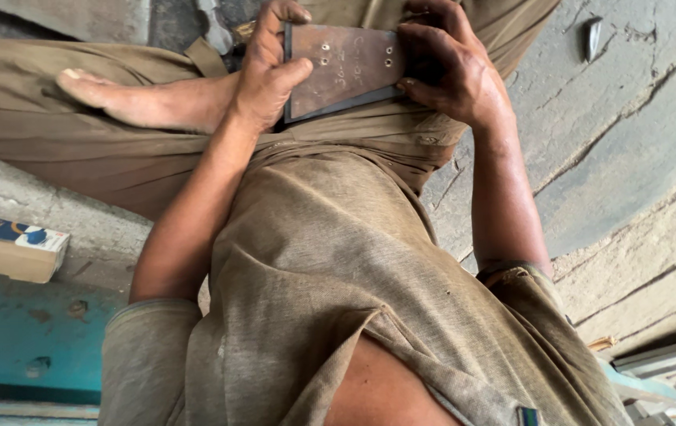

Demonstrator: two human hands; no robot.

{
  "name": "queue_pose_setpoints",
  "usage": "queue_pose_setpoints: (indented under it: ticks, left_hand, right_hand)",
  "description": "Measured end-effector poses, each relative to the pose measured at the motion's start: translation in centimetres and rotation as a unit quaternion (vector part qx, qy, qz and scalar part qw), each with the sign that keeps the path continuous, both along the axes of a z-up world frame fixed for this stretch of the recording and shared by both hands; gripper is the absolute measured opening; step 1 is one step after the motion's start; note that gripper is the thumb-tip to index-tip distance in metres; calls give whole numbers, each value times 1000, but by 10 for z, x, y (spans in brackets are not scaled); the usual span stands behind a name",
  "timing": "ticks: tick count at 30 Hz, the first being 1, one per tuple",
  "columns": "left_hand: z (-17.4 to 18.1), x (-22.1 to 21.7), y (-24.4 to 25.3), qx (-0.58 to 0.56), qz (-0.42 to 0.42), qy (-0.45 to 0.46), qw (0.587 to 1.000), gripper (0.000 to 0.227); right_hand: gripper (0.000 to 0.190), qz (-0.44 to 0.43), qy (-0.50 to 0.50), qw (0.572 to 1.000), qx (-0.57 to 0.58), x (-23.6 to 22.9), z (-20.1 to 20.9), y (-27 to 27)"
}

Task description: The person sits on the floor and assembles small metal parts by hand. They pick up small cylindrical pieces and insert them into holes on a rectangular metal plate, then place the plate onto a larger metal sheet. The person repeats this process with multiple plates and sheets.

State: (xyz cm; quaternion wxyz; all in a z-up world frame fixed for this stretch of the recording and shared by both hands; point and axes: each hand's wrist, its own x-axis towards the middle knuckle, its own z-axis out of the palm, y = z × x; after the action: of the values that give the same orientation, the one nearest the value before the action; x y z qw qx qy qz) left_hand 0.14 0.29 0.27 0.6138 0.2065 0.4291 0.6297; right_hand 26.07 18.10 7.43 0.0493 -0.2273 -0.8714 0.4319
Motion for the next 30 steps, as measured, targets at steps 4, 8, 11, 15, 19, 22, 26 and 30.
queue_pose_setpoints:
  ticks: [4, 8, 11, 15, 19, 22, 26, 30]
  left_hand:
    - [2, -3, 5, 27, 0, 100, 995, 55]
    - [3, -7, 6, 2, -48, 108, 993, 46]
    - [2, -7, 6, -4, -52, 112, 992, 41]
    - [-1, -6, 5, -2, -48, 152, 987, 38]
    - [-6, -5, 4, 44, -25, 214, 975, 41]
    - [-11, -3, 5, 38, -30, 221, 974, 38]
    - [-15, -1, 3, 13, -28, 195, 980, 36]
    - [-15, 1, 2, 13, -13, 178, 984, 35]
  right_hand:
    - [67, 1, -6, 1000, -4, 0, 1, 0]
    - [66, 2, -2, 1000, -8, -2, 0, 0]
    - [66, 4, -3, 1000, -6, -1, 0, 0]
    - [66, 5, -6, 1000, -9, -1, 0, 0]
    - [67, 6, -8, 1000, -8, -1, -2, 0]
    - [66, 4, -8, 1000, -6, -1, -3, -1]
    - [65, 2, -13, 1000, -10, 0, -4, -2]
    - [66, 6, -13, 1000, 1, 0, -3, -2]
